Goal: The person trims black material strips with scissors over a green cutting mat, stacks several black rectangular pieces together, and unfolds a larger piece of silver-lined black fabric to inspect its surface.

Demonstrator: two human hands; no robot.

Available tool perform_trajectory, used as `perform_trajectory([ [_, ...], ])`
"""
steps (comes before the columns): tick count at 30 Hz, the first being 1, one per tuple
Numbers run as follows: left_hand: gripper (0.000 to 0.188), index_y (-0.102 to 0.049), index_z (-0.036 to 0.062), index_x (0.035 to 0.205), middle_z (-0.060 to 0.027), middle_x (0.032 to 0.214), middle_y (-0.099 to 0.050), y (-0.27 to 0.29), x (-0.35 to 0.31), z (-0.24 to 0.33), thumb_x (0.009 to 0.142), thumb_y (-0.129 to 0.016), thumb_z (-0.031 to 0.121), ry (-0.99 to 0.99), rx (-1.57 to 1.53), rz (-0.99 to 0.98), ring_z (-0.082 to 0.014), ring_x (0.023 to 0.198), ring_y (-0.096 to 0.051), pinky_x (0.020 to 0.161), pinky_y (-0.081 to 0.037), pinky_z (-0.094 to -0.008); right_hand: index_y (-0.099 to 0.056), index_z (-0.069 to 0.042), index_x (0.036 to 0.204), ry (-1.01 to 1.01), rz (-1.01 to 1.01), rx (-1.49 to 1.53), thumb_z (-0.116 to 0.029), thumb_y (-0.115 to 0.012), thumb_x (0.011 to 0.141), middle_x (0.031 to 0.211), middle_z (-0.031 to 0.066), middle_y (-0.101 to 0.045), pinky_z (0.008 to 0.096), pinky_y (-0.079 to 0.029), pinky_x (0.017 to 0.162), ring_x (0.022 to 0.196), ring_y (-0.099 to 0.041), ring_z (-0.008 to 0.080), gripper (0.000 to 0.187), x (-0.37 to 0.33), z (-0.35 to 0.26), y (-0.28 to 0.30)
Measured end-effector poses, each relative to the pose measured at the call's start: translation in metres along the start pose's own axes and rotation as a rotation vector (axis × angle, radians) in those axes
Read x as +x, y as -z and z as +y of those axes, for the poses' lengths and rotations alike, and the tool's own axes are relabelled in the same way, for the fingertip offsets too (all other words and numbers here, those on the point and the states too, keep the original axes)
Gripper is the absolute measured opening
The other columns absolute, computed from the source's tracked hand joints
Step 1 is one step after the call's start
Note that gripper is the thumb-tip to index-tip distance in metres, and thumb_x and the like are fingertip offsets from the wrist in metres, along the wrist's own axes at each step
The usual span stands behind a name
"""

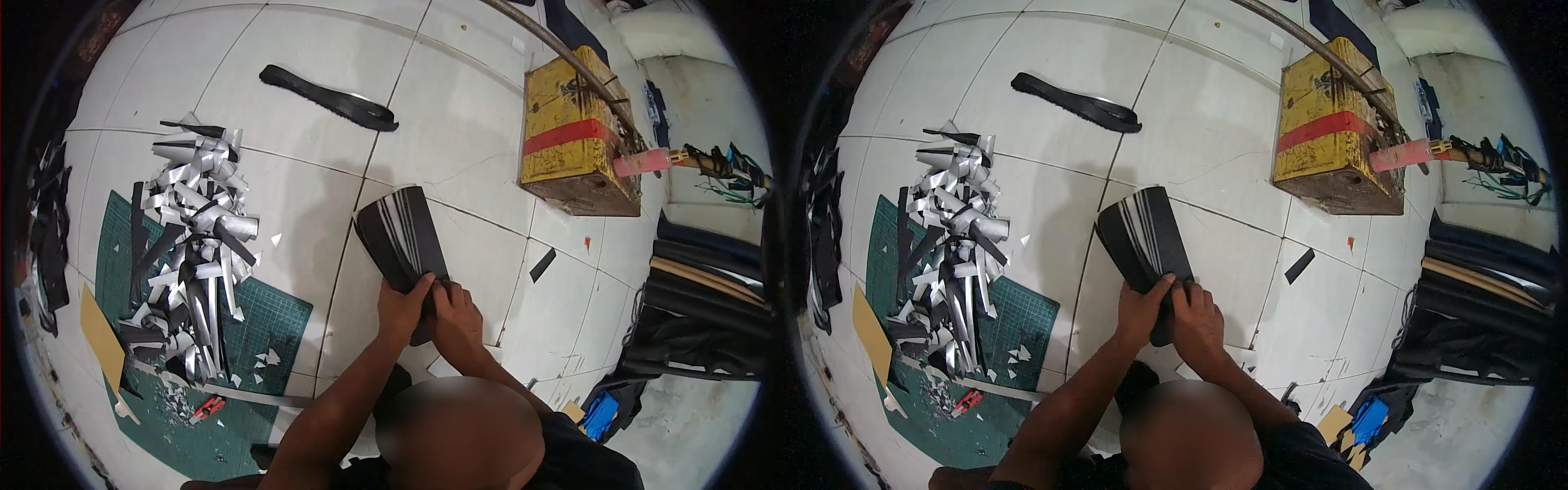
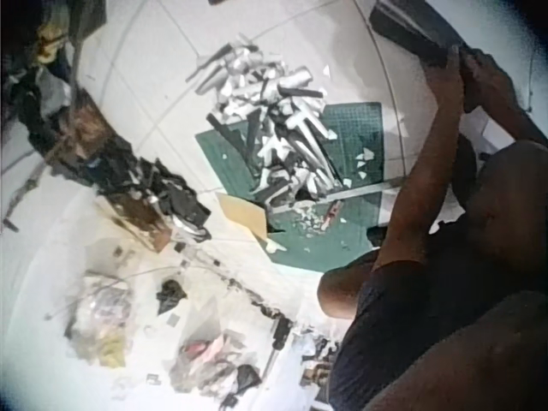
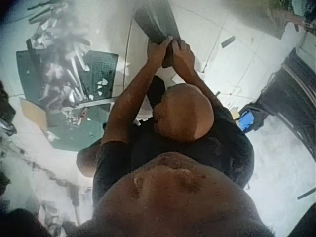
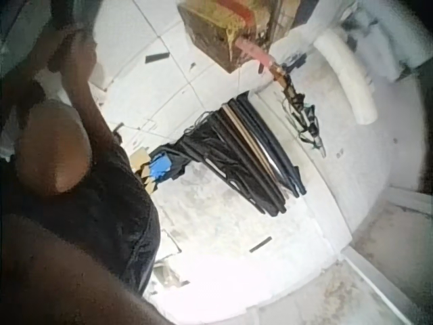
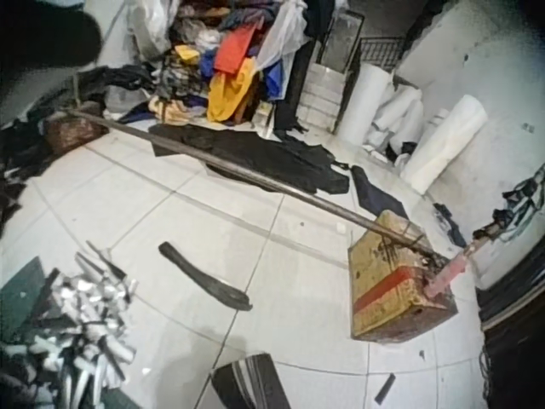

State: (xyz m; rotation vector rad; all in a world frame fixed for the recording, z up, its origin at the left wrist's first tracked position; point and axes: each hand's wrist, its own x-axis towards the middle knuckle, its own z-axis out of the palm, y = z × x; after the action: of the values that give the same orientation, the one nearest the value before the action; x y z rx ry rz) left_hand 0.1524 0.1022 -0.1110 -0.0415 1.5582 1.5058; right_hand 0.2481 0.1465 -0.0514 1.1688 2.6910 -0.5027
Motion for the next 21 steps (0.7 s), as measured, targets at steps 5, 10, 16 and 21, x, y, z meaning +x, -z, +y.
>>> perform_trajectory([
  [5, 0.039, -0.054, -0.0055, 0.110, -0.0139, 0.101, -0.063, 0.030, 0.010, -0.009, 0.082, -0.068, 0.018, 0.222, -0.003, -0.094, -0.0223, 0.089, -0.063, 0.077, -0.051, -0.0334, -0.045, -0.002, 0.127, 0.210, -0.048, 0.092, -0.018, -0.066, 0.077, 0.112, 0.0164, -0.050, 0.0432, -0.041, 0.093, 0.105, -0.052, 0.0323, 0.056, -0.001, 0.002, 0.018],
  [10, 0.037, -0.055, -0.0047, 0.110, -0.0138, 0.100, -0.064, 0.023, 0.003, 0.007, 0.083, -0.068, 0.016, 0.317, -0.302, -0.192, -0.0237, 0.089, -0.063, 0.077, -0.053, -0.0363, -0.037, -0.004, 0.134, -0.357, 0.022, 1.320, -0.025, -0.066, 0.085, 0.124, 0.0127, -0.049, 0.0375, -0.035, 0.100, 0.117, -0.047, 0.0248, 0.061, -0.027, 0.059, -0.024],
  [16, 0.032, -0.056, -0.0027, 0.108, -0.0111, 0.099, -0.064, 0.038, -0.001, 0.002, 0.084, -0.067, 0.016, 0.434, -0.419, -0.254, -0.0213, 0.086, -0.064, 0.075, -0.053, -0.0361, -0.031, -0.002, 0.138, -0.326, -0.229, 1.852, -0.027, -0.068, 0.082, 0.133, 0.0131, -0.047, 0.0383, -0.037, 0.103, 0.120, -0.048, 0.0237, 0.071, -0.035, 0.059, -0.044],
  [21, 0.032, -0.055, -0.0020, 0.109, -0.0094, 0.098, -0.064, 0.038, -0.008, -0.001, 0.085, -0.066, 0.017, 0.392, -0.393, -0.160, -0.0178, 0.086, -0.063, 0.072, -0.052, -0.0329, -0.036, -0.004, 0.134, -0.456, -0.263, 1.901, -0.015, -0.063, 0.085, 0.122, 0.0109, -0.053, 0.0361, -0.045, 0.094, 0.111, -0.053, 0.0213, 0.057, -0.039, 0.039, -0.054],
])
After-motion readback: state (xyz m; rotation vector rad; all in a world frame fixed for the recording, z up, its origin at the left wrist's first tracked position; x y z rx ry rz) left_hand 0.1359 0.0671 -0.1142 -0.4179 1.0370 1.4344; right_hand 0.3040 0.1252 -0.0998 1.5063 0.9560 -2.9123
